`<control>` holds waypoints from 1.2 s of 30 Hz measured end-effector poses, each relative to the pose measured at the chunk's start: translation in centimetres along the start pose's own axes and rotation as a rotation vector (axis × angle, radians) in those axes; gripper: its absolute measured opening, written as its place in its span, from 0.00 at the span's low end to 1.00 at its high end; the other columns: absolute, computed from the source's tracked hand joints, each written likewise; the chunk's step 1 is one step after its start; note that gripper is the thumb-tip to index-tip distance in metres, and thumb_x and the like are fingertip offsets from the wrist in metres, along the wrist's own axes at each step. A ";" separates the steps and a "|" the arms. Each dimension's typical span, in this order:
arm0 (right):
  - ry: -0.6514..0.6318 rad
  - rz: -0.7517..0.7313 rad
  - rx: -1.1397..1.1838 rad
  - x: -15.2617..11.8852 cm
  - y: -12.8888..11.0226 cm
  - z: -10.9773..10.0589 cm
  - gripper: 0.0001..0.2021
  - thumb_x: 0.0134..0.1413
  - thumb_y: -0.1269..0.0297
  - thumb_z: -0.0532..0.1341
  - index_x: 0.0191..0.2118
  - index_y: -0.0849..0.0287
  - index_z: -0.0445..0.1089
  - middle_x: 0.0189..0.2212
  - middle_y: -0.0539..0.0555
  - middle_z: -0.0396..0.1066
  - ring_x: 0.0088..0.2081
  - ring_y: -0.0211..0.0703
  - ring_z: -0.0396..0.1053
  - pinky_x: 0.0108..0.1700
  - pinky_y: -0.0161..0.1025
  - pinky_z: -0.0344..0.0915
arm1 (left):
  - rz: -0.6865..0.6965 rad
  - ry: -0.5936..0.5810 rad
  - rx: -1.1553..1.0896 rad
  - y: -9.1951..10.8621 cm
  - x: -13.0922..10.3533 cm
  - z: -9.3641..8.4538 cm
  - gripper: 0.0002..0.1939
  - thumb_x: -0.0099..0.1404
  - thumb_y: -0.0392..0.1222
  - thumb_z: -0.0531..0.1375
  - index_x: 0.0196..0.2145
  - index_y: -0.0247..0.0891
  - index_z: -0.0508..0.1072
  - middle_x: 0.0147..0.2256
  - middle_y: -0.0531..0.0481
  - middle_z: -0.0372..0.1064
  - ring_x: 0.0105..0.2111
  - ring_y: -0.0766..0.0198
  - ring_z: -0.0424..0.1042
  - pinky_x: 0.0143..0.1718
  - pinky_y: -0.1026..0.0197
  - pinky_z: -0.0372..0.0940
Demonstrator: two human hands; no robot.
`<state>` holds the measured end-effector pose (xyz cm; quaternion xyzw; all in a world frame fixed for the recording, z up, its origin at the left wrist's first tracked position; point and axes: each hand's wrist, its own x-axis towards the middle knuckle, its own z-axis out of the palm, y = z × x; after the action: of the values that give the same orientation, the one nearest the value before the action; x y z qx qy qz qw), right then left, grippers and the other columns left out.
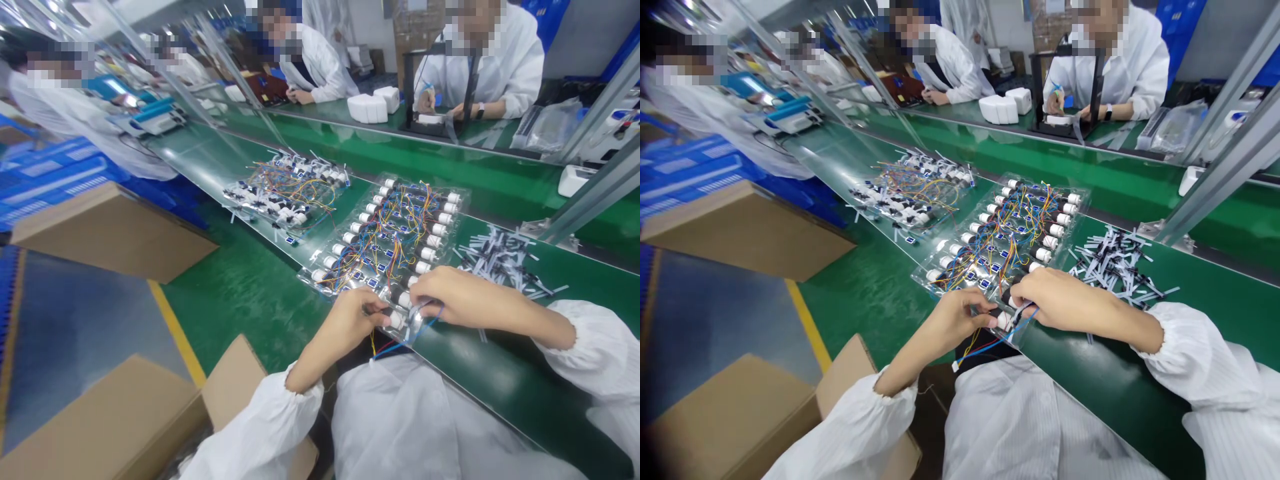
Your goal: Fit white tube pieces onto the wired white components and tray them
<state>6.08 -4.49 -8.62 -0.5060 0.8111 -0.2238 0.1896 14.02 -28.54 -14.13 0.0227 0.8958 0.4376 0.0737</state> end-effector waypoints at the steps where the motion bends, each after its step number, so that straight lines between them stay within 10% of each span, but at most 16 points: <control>1: 0.018 -0.001 0.023 0.0 -0.3 0.0 0.06 0.58 0.77 0.67 0.38 0.59 0.75 0.33 0.53 0.75 0.36 0.43 0.70 0.39 0.38 0.58 | -0.009 0.022 0.025 0.1 0.1 0.1 0.04 0.53 0.36 0.72 0.29 0.40 0.83 0.32 0.48 0.79 0.34 0.57 0.74 0.38 0.57 0.64; 17: 0.071 -0.206 0.136 -2.3 -1.1 -2.3 0.10 0.66 0.76 0.62 0.50 0.60 0.75 0.43 0.57 0.78 0.42 0.44 0.74 0.46 0.41 0.68 | 0.111 0.031 -0.009 0.7 -3.5 -2.9 0.11 0.72 0.44 0.60 0.40 0.42 0.82 0.39 0.46 0.80 0.39 0.56 0.77 0.43 0.57 0.69; 24: 0.237 -0.203 0.188 0.9 -0.4 3.3 0.06 0.69 0.67 0.63 0.45 0.61 0.78 0.39 0.57 0.78 0.39 0.44 0.75 0.44 0.41 0.69 | 0.269 -0.184 0.021 0.0 -5.6 -2.8 0.18 0.73 0.41 0.61 0.59 0.47 0.75 0.57 0.42 0.73 0.55 0.54 0.74 0.58 0.53 0.68; 36: 0.330 -0.064 0.105 1.1 1.7 2.4 0.08 0.67 0.73 0.63 0.48 0.61 0.78 0.40 0.56 0.81 0.40 0.43 0.76 0.46 0.40 0.68 | 0.207 0.081 -0.081 -1.7 -5.7 -2.6 0.10 0.74 0.44 0.61 0.49 0.43 0.79 0.47 0.45 0.79 0.42 0.59 0.79 0.44 0.59 0.75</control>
<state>5.68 -5.21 -11.59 -0.4771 0.8020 -0.3519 0.0728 19.30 -32.21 -13.28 0.0945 0.8726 0.4792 -0.0075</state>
